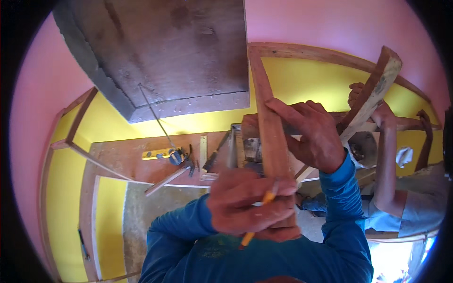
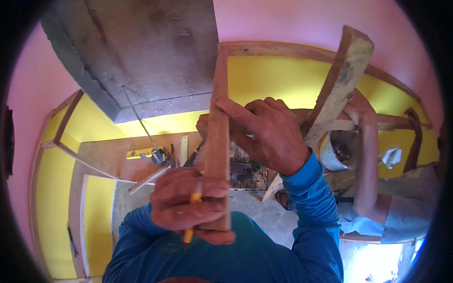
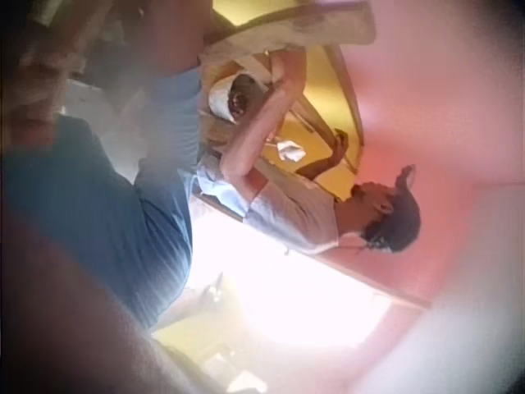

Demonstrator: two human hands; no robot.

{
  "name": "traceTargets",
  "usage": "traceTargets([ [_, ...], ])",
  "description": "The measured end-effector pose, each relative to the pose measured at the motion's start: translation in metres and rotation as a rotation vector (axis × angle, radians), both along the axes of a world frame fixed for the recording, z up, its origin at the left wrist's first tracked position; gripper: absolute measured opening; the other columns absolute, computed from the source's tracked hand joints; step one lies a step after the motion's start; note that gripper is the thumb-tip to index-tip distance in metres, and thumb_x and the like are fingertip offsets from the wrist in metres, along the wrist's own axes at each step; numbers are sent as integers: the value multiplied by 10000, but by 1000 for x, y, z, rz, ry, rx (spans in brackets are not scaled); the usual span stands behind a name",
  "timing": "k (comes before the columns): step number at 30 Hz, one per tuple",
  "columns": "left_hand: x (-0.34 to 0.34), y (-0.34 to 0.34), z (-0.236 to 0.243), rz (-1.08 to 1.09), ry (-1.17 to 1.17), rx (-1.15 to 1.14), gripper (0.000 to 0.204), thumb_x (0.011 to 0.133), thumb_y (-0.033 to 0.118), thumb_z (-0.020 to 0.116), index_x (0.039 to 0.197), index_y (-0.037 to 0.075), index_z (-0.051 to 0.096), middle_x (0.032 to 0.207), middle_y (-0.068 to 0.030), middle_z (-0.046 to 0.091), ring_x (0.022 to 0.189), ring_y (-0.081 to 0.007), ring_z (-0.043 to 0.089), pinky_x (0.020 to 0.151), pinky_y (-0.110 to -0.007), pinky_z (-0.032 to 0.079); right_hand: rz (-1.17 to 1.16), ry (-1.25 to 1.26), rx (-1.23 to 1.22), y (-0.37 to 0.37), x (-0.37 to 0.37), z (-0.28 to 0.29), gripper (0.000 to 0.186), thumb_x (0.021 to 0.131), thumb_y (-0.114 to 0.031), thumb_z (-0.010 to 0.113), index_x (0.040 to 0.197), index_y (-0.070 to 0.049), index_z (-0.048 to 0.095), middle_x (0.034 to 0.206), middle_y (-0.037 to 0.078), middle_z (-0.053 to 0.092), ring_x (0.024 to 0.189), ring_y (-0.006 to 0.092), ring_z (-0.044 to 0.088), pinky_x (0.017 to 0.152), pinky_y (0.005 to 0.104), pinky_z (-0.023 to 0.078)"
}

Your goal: The person uses a measuring tape and a pencil to measure and mark wooden beams while another person holds them in place against a wall.

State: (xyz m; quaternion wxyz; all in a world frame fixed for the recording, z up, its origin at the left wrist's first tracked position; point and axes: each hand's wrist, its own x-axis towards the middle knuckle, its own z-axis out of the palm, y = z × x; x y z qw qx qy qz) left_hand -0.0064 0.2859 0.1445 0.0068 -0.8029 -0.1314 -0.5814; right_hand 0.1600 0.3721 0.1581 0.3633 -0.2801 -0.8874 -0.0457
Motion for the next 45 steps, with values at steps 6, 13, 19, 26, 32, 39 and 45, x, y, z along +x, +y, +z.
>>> traceTargets([
  [6, 21, 14, -6, -100, -226, 87, 368, 560, 299, 736, 800, 70, 578, 764, -120, 578, 511, -138, 566, 418, -210, 448, -26, -14, -54, -4, -5, 7, 503, 591, -5, 619, 1069, -100, 495, 757, 95, 576, 670, 274, 529, 585, 345, 396],
  [13, 30, 16, -5, -159, -213, -3, 328, 601, 281, 714, 797, 77, 549, 763, -102, 550, 572, -151, 583, 497, -245, 500, -39, 52, -168, -4, 2, 8, 559, 554, -34, 660, 1086, -99, 503, 837, 103, 575, 638, 244, 512, 577, 312, 421],
  [19, 32, 15, -4, -189, -169, -38, 346, 579, 256, 731, 801, 68, 545, 763, -110, 553, 597, -168, 588, 532, -262, 508, -64, 45, -185, -7, 5, 11, 577, 557, -39, 657, 1106, -107, 490, 821, 118, 567, 649, 256, 518, 584, 328, 431],
  [26, 29, 12, 1, -174, -106, -47, 378, 557, 251, 747, 800, 45, 544, 793, -132, 560, 645, -195, 596, 569, -263, 509, -64, -9, -143, -7, 6, 8, 532, 585, -69, 621, 1097, -23, 484, 854, 116, 569, 650, 213, 520, 619, 298, 431],
  [32, 23, 9, 3, -157, -58, -52, 374, 541, 230, 759, 793, 47, 552, 808, -127, 560, 651, -201, 598, 551, -263, 502, -76, 22, -163, -13, -1, 12, 549, 577, -6, 643, 1094, -111, 490, 871, 133, 570, 769, 304, 531, 676, 356, 445],
  [39, 20, 9, 0, -142, -64, -53, 398, 507, 227, 772, 799, 53, 566, 807, -122, 562, 646, -197, 596, 530, -259, 495, -75, 8, -130, -12, -4, 14, 533, 577, -14, 639, 1080, -103, 489, 846, 131, 578, 746, 310, 537, 674, 362, 428],
  [45, 18, 7, 4, -123, -67, -50, 404, 489, 230, 779, 785, 48, 573, 777, -129, 575, 627, -199, 599, 529, -261, 498, -71, 23, -93, -10, -4, 9, 483, 598, -37, 629, 1059, -90, 497, 776, 131, 582, 681, 313, 540, 628, 365, 420],
])
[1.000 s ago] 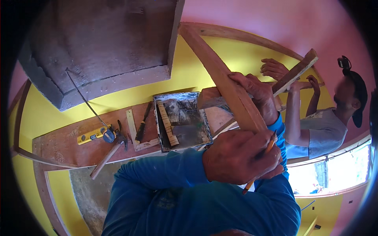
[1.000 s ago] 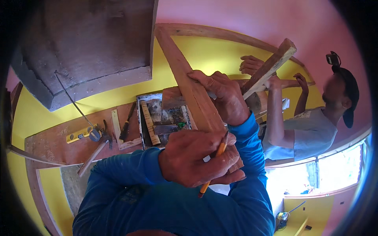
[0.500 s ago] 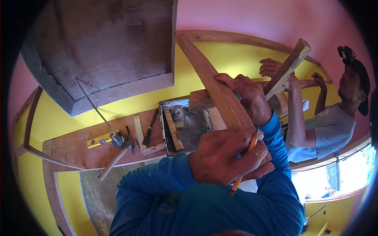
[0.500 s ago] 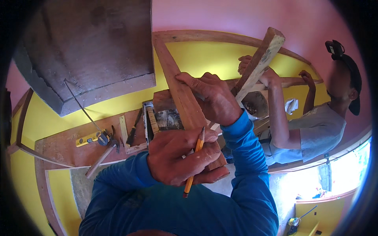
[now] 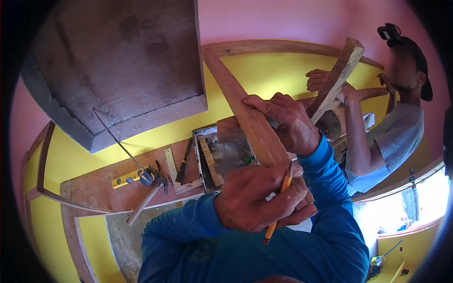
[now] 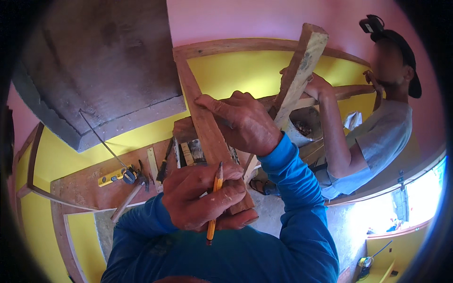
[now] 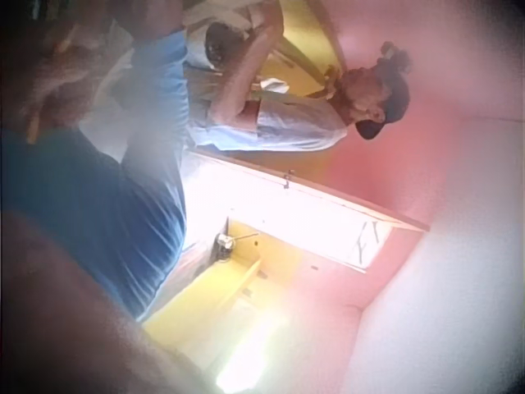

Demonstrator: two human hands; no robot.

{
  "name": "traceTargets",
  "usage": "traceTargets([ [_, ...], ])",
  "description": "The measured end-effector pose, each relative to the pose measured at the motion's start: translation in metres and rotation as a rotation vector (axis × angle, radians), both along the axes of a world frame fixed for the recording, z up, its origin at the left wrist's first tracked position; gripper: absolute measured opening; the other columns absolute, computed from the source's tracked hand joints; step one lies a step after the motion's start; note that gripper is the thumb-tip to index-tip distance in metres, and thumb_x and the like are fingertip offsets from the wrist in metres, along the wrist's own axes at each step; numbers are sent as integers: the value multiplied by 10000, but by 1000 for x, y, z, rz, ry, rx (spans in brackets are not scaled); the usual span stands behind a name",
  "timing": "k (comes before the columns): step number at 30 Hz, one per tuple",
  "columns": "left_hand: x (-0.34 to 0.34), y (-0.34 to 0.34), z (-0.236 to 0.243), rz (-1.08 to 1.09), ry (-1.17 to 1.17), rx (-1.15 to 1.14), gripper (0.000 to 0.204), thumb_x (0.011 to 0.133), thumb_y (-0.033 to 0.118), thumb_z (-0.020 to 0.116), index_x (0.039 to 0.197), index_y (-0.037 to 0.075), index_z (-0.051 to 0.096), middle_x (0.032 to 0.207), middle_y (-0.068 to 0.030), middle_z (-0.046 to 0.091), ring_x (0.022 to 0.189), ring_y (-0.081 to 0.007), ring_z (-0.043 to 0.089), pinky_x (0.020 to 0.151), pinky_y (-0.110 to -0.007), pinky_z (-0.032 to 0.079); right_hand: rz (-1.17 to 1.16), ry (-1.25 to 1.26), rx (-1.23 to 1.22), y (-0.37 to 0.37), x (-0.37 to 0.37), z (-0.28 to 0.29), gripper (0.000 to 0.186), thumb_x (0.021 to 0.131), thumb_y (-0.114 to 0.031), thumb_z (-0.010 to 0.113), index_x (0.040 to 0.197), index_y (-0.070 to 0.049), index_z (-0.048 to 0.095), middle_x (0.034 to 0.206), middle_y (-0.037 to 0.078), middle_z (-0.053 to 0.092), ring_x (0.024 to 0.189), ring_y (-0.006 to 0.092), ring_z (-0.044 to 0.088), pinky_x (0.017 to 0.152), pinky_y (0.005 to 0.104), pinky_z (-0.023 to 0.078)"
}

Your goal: The person uses a measuring tape and a pencil to measure and mark wooden beams while another person holds them in place against a wall.

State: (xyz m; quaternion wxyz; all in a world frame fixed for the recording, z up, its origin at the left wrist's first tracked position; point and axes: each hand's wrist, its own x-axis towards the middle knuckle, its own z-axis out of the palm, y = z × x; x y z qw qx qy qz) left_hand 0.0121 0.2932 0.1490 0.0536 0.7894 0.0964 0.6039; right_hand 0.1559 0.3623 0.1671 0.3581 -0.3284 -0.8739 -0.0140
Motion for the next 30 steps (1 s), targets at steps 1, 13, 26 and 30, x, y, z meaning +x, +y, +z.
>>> traceTargets([
  [1, 0, 1, 1, -7, 8, 8, 404, 489, 230, 779, 785, 48, 573, 777, -129, 575, 627, -199, 599, 529, -261, 498, 26, 14, 40, 2, 1, -2, 533, 582, -47, 647, 1088, -97, 487, 780, 127, 574, 670, 291, 532, 618, 360, 427],
  [13, -14, -6, 4, -21, 156, -71, 437, 494, 245, 786, 782, 43, 527, 832, -178, 565, 702, -238, 606, 550, -289, 504, 100, 322, 5, 0, 6, -16, 603, 556, -24, 660, 1102, -52, 408, 913, 176, 437, 695, 336, 530, 615, 375, 437],
  [26, -21, -17, 14, 100, 203, -162, 372, 495, 238, 778, 751, 52, 585, 822, -140, 582, 646, -203, 602, 543, -266, 496, 331, 265, 57, -6, 10, -11, 549, 489, -116, 702, 1007, -233, 564, 866, 70, 344, 734, 227, 501, 676, 340, 448],
  [30, -33, -12, 22, -49, 260, -184, 335, 598, 302, 715, 745, 32, 583, 811, -154, 583, 659, -229, 599, 549, -300, 496, 317, 249, 75, -6, 10, -13, 563, 489, -113, 703, 1017, -243, 560, 850, 62, 345, 725, 212, 508, 667, 338, 446],
])
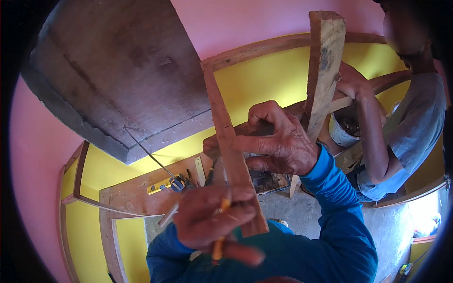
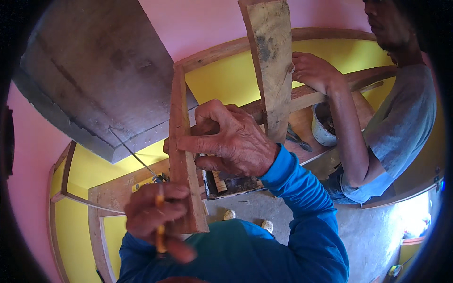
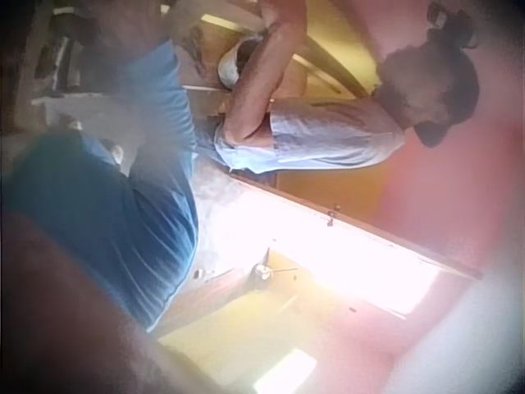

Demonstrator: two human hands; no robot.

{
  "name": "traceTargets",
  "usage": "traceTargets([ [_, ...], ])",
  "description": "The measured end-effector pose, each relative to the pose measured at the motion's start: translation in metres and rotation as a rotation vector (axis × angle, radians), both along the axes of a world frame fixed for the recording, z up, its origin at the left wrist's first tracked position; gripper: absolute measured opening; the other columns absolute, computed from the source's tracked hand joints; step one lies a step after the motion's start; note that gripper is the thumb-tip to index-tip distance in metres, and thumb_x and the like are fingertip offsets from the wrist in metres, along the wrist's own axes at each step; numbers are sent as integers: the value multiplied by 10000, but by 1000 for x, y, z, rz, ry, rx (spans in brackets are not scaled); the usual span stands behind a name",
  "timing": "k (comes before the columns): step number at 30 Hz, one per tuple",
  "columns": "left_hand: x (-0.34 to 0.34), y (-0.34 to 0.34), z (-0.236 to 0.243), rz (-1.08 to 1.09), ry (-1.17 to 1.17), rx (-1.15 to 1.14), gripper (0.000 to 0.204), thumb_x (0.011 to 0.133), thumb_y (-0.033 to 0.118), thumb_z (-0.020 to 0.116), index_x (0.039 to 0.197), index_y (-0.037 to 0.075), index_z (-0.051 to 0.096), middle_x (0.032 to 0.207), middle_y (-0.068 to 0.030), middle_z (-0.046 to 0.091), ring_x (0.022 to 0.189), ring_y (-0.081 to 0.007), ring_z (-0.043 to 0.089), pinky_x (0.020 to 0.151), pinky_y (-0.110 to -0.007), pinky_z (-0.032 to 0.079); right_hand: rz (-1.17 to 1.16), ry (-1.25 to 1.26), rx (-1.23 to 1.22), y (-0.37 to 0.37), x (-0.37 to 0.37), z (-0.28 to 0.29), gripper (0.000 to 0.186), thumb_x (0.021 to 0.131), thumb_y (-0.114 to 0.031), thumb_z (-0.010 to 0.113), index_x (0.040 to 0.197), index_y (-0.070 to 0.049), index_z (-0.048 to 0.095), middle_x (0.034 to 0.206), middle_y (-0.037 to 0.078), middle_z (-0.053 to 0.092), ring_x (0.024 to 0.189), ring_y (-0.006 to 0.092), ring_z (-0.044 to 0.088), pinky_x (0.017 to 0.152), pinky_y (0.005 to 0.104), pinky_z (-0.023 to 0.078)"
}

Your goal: The person uses a measuring tape and a pencil to measure and mark wooden beams while another person holds them in place against a wall.

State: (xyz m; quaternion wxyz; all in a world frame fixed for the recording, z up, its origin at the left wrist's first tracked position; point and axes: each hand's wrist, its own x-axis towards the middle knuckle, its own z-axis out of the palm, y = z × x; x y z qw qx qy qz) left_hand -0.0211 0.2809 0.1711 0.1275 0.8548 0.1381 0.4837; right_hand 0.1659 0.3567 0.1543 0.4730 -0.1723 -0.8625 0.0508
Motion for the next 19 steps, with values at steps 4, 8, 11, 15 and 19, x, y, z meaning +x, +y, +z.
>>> traceTargets([
  [4, -11, 16, 24, 43, -400, -332, 325, 786, 304, 509, 810, -20, 520, 687, -92, 510, 563, -176, 510, 505, -253, 422, -6, -16, -70, 3, 5, -3, 450, 535, -247, 705, 966, -171, 598, 858, 75, 375, 789, 245, 441, 694, 339, 410],
  [8, -7, 69, 103, 320, 403, -88, 122, 771, 140, 505, 701, 45, 474, 537, -11, 449, 445, -63, 385, 397, -200, 283, -8, -10, -32, 2, 0, -4, 490, 515, -173, 709, 986, -191, 577, 858, 77, 378, 753, 233, 484, 661, 340, 438],
  [11, 4, 115, 109, 311, 518, -198, 201, 748, 200, 568, 642, 40, 509, 519, 4, 456, 443, -44, 384, 393, -189, 272, -32, -33, 17, 8, -3, -6, 544, 482, -116, 725, 993, -210, 563, 868, 89, 380, 739, 226, 524, 632, 340, 459],
  [15, 14, 144, 105, 23, 715, -529, 308, 738, 331, 599, 744, 25, 567, 523, 3, 465, 435, -39, 369, 395, -181, 273, -46, -20, 19, 10, -3, -8, 518, 492, -150, 727, 984, -200, 574, 876, 93, 384, 743, 232, 505, 635, 346, 446],
  [19, 10, 171, 107, 98, 819, -833, 453, 686, 399, 638, 929, 22, 576, 634, -79, 581, 550, -100, 531, 512, -214, 429, -46, -41, -24, 10, 1, -8, 529, 524, -183, 714, 1030, -200, 558, 903, 93, 389, 863, 261, 473, 694, 396, 425],
])
